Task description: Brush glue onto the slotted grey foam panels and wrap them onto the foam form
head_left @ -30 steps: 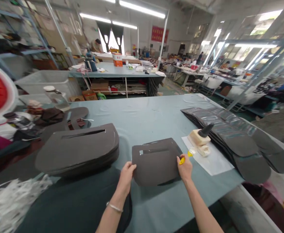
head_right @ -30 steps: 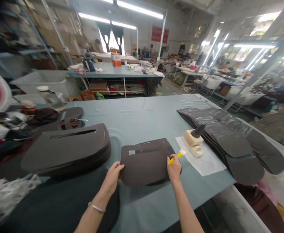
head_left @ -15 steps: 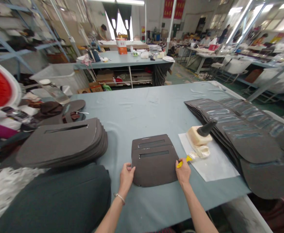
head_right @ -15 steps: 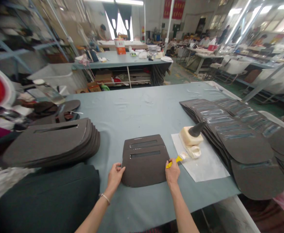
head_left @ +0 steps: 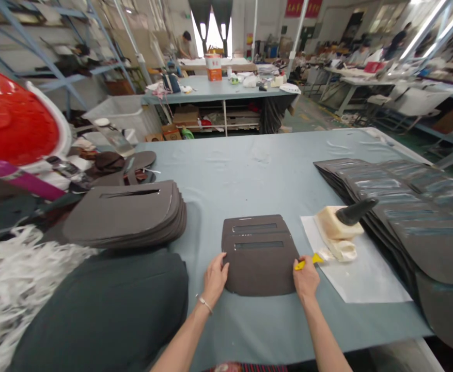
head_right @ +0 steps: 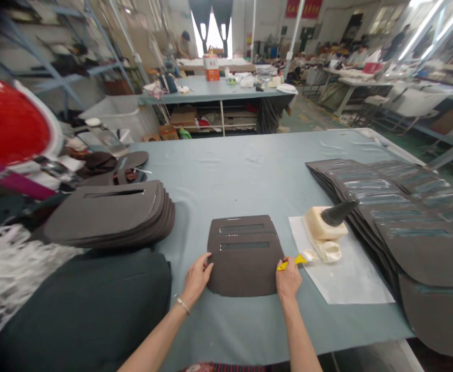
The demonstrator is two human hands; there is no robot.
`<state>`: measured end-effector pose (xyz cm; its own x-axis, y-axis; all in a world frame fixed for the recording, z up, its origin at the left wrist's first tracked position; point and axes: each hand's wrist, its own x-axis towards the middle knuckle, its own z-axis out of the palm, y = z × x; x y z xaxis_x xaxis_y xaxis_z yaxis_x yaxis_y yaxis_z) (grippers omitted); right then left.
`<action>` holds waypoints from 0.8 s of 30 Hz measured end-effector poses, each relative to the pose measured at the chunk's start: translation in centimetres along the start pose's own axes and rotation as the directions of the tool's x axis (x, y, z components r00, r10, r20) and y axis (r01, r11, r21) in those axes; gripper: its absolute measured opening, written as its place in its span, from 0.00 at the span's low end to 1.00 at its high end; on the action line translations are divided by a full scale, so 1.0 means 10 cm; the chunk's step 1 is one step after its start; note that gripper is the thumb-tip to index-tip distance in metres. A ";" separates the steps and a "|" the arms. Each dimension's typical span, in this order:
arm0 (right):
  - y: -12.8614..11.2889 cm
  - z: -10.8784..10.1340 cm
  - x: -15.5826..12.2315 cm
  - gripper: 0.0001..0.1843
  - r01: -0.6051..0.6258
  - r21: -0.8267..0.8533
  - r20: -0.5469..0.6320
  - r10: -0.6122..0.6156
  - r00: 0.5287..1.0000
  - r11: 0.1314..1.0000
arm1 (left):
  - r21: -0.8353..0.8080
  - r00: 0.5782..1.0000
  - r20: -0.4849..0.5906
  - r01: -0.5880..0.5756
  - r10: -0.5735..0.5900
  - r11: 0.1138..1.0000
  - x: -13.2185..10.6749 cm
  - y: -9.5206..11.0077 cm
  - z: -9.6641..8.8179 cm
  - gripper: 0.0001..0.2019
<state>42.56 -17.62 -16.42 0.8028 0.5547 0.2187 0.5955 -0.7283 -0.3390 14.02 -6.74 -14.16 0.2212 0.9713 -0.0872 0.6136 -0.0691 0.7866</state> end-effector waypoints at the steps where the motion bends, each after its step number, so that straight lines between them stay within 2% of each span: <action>1: -0.01 0.00 0.01 0.11 -0.001 -0.021 0.010 0.001 1.000 1.000 | 0.024 1.000 -0.001 -0.008 0.008 1.000 -0.01 0.02 -0.01 0.17; 7: -0.07 0.00 0.08 0.11 0.021 -0.087 0.065 -0.015 0.998 0.996 | 0.070 0.999 -0.027 0.048 -0.046 0.996 -0.07 0.08 -0.08 0.17; 14: -0.12 -0.03 0.08 0.09 0.035 -0.123 0.110 -0.021 0.994 0.992 | 0.201 0.999 0.005 0.031 -0.033 0.979 -0.06 -0.04 -0.04 0.18; 24: -0.10 -0.03 0.06 0.08 0.043 -0.117 0.085 -0.033 0.996 0.992 | 0.216 1.000 -0.007 0.029 -0.028 0.976 -0.04 -0.14 0.02 0.18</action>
<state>42.50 -16.69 -15.73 0.7773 0.6106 0.1514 0.6287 -0.7459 -0.2200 13.19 -7.07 -15.32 0.1987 0.9744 -0.1049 0.7692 -0.0887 0.6328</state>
